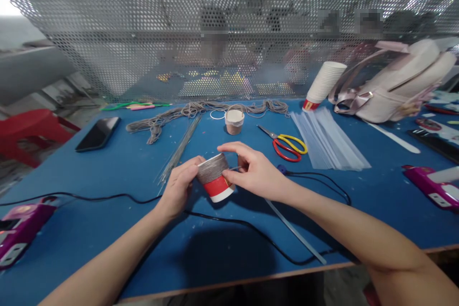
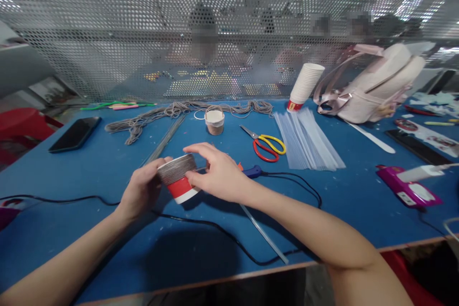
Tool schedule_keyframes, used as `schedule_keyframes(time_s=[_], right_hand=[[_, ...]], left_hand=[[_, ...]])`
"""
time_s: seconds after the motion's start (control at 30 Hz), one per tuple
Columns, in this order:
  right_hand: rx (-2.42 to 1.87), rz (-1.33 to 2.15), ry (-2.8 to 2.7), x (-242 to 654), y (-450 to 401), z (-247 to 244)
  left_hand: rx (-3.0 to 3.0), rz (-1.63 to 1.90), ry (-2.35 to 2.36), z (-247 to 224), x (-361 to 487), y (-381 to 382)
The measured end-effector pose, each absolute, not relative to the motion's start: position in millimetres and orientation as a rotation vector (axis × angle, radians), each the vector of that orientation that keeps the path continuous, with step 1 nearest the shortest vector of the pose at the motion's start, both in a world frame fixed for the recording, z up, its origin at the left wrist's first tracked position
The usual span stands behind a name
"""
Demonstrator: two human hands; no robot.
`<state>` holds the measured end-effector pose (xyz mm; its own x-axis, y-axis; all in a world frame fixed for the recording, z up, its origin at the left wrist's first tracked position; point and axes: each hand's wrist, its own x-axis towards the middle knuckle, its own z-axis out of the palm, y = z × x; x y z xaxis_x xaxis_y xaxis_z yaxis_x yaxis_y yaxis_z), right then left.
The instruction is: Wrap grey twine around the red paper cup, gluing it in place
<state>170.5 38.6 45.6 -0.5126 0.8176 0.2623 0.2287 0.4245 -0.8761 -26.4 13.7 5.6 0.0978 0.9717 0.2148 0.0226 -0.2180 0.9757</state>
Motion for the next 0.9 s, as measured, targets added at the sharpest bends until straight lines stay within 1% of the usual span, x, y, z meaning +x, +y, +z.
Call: schedule_keyframes(time_s=[0.13,0.27,0.5,0.8,0.9], right_hand=[[-0.864,1.096,-1.972,169.6,38.8,47.3],[-0.846,1.018,-2.006,169.4,39.1,45.0],[-0.854,0.828,-2.129,169.3,37.5,36.6],[-0.811,0.448,-2.401,169.3,32.2,37.8],[-0.768,0.513,-2.366,171.5,32.8,40.8]], left_hand=[[1.46,1.28,0.995,7.7,-24.1,13.1],[1.572,1.278,1.016,7.4,-22.9,13.1],[1.777,1.233,1.2,20.4,-13.6,10.0],[1.893,1.184,1.205,19.0,-10.4,10.7],[1.835,1.2,1.177,23.0,-11.7,12.1]])
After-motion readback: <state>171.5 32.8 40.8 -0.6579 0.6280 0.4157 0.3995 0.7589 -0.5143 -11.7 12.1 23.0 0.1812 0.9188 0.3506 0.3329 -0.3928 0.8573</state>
